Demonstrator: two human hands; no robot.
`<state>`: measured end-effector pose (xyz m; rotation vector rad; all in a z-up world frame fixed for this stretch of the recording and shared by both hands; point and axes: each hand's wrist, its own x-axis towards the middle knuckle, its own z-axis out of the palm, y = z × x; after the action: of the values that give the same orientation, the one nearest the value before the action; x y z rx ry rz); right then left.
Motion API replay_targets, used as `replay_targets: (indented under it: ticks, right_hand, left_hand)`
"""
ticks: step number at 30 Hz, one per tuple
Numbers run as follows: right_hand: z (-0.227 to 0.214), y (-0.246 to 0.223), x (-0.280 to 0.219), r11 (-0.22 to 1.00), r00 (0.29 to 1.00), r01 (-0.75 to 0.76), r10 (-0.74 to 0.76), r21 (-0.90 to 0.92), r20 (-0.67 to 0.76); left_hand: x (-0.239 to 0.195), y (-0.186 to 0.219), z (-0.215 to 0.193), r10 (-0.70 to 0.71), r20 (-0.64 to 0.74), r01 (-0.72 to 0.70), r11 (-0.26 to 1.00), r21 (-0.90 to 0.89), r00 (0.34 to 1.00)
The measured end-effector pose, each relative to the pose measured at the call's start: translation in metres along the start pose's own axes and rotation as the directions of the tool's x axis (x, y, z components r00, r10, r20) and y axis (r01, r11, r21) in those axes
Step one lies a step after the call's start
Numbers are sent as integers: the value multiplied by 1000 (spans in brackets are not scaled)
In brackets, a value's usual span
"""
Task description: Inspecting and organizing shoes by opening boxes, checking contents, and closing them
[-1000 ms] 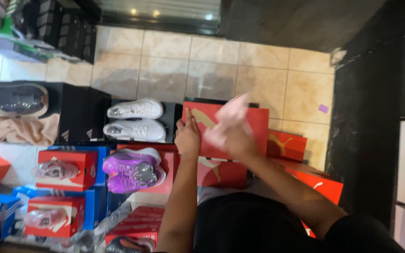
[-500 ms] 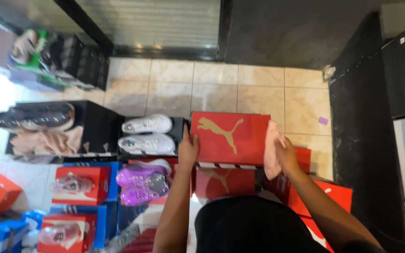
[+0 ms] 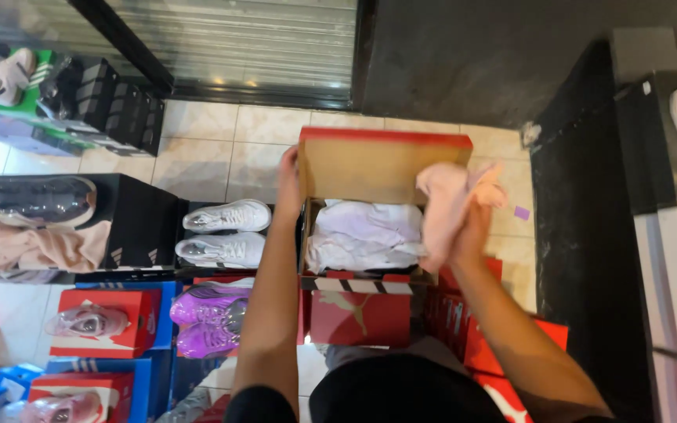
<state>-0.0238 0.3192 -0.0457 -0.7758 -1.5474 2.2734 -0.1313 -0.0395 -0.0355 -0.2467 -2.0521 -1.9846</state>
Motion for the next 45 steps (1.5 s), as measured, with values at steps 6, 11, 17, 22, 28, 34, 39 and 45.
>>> replay_targets:
  ticks: [6, 11, 17, 22, 28, 34, 39, 45]
  right_hand:
    - [109, 58, 67, 241, 567, 784, -653, -572, 502]
    - [162, 173, 109, -4, 648, 652, -516, -758, 560]
    - [202, 138, 17, -340, 293, 827, -418, -447, 860]
    - [87, 119, 96, -234, 479, 659, -602, -715, 639]
    - [153, 196, 114, -195, 521, 527, -695, -827, 495]
    - [162, 234, 39, -423, 502, 490, -577, -762, 644]
    - [91, 130, 106, -342, 315, 487, -789, -804, 527]
    - [171, 155, 65, -111, 610, 665, -490, -738, 623]
  left_hand:
    - [32, 14, 40, -293, -141, 311, 941, 131, 946]
    - [34, 42, 38, -370, -163, 402, 875, 268, 915]
    - [23, -36, 22, -414, -177, 449, 847, 285, 893]
    - [28, -25, 24, -405, -196, 447, 853, 271, 893]
    - [26, 2, 26, -403, -160, 433, 853, 290, 901]
    - [28, -40, 16, -384, -198, 429, 848, 309, 902]
    - [23, 11, 24, -337, -205, 390, 856, 341, 919]
    - [22, 49, 30, -344, -170, 383, 851, 359, 923]
